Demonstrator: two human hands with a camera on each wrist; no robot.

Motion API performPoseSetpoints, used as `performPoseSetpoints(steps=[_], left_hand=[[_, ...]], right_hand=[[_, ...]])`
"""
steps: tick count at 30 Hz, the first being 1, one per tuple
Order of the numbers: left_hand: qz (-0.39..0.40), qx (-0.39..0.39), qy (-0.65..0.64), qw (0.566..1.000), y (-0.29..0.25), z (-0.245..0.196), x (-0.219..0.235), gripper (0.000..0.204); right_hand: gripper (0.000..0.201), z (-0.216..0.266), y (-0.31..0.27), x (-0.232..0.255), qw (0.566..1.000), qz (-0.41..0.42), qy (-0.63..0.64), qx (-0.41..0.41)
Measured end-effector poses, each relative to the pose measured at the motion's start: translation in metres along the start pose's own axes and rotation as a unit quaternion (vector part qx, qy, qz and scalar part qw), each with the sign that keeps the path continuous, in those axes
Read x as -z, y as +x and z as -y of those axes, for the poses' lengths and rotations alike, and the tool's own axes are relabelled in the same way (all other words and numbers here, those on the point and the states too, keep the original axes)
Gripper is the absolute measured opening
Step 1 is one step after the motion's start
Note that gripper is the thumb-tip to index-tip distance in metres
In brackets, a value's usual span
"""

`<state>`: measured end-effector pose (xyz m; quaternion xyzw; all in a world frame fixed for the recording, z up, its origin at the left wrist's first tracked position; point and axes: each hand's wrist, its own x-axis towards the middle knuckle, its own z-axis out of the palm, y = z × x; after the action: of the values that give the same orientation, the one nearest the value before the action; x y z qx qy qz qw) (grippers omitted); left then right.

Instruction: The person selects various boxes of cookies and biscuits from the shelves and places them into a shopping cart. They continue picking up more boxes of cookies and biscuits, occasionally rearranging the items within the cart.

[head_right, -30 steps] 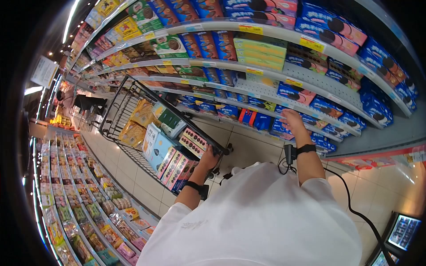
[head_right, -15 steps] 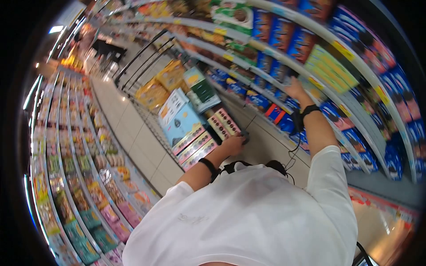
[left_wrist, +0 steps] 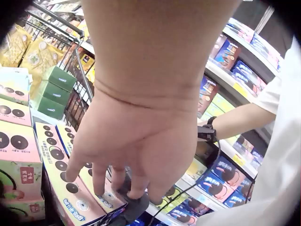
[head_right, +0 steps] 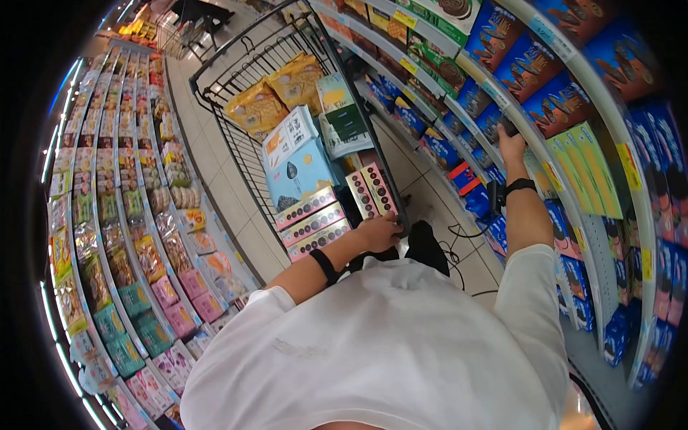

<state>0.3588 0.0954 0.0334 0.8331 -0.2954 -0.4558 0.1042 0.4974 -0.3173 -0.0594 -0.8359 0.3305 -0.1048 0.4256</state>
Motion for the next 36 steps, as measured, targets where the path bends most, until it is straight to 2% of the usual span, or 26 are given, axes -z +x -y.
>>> performPoseSetpoints(steps=[1,2,4,5,7,8,10,11,12,15,17,19,21,23,25,27,29,30,31,32,33,35,36], left_hand=[[0.005,0.008,-0.007,1.000,0.001,0.001,-0.002,0.040],[0.003,0.006,-0.023,1.000,0.003,0.002,-0.003,0.040],[-0.003,0.000,-0.032,0.999,0.007,0.002,-0.003,0.037],[0.001,0.006,-0.037,0.999,0.009,0.001,-0.002,0.037],[0.035,0.016,-0.032,0.999,0.010,-0.004,0.006,0.037],[0.021,0.006,-0.028,0.999,0.014,-0.001,-0.001,0.037],[0.040,0.024,-0.037,0.998,0.012,-0.009,0.012,0.036],[0.061,0.037,-0.039,0.997,0.011,-0.012,0.016,0.035],[0.047,0.021,-0.024,0.998,0.016,-0.005,0.004,0.034],[0.062,0.048,-0.045,0.996,0.010,-0.018,0.021,0.034],[0.057,0.035,-0.044,0.997,0.012,-0.015,0.017,0.034],[0.049,0.030,-0.041,0.998,0.013,-0.010,0.016,0.033],[0.025,0.012,-0.052,0.998,0.011,-0.004,0.011,0.033],[0.018,-0.017,-0.102,0.994,0.014,0.010,0.013,0.032],[0.008,-0.040,-0.157,0.987,0.010,0.023,0.023,0.031],[-0.090,0.014,-0.349,0.933,-0.003,0.026,0.049,0.029],[-0.258,-0.018,-0.379,0.888,-0.006,0.040,0.053,0.030],[-0.322,-0.048,-0.403,0.856,-0.006,0.046,0.056,0.033],[-0.382,-0.079,-0.422,0.818,-0.011,0.046,0.065,0.035],[-0.331,-0.083,-0.496,0.798,-0.019,0.049,0.074,0.041],[-0.334,-0.086,-0.497,0.796,-0.022,0.052,0.075,0.041],[-0.335,-0.132,-0.628,0.690,-0.024,0.057,0.078,0.047],[-0.338,-0.104,-0.631,0.691,-0.023,0.061,0.076,0.051]], right_hand=[[0.078,0.002,0.005,-0.004,0.999,-0.025,0.024,0.020],[0.078,0.003,0.007,-0.009,0.999,-0.017,0.024,0.017],[0.069,0.004,0.007,-0.014,0.996,-0.068,-0.031,0.049],[0.069,0.005,0.005,-0.014,0.997,-0.061,-0.032,0.047],[0.068,0.013,-0.007,-0.010,0.993,-0.060,0.048,0.091],[0.068,0.013,-0.012,-0.013,0.993,-0.054,0.047,0.092],[0.069,0.011,-0.023,-0.017,0.981,-0.148,0.017,0.127],[0.069,0.011,-0.028,-0.018,0.981,-0.146,0.010,0.127],[0.071,0.017,-0.035,-0.017,0.975,-0.170,-0.003,0.145],[0.074,0.027,-0.050,-0.012,0.963,-0.205,-0.015,0.173],[0.074,0.029,-0.057,-0.009,0.970,-0.165,0.023,0.179],[0.071,0.032,-0.067,-0.004,0.975,-0.147,0.021,0.162],[0.068,0.039,-0.086,0.004,0.986,-0.090,0.056,0.128],[0.066,0.057,-0.102,0.014,0.984,-0.083,0.029,0.153],[0.064,0.082,-0.116,0.021,0.971,-0.001,0.173,0.167],[0.064,0.133,-0.136,0.032,0.962,0.046,0.200,0.179],[0.066,0.172,-0.147,0.035,0.932,0.139,0.271,0.195],[0.068,0.186,-0.150,0.034,0.934,0.194,0.235,0.188],[0.068,0.196,-0.154,0.024,0.933,0.197,0.232,0.192],[0.065,0.209,-0.158,0.007,0.913,0.269,0.276,0.135],[0.062,0.222,-0.163,-0.010,0.884,0.336,0.318,0.076],[0.057,0.238,-0.175,-0.042,0.877,0.409,0.250,0.037],[0.056,0.240,-0.183,-0.064,0.880,0.418,0.223,0.036]])
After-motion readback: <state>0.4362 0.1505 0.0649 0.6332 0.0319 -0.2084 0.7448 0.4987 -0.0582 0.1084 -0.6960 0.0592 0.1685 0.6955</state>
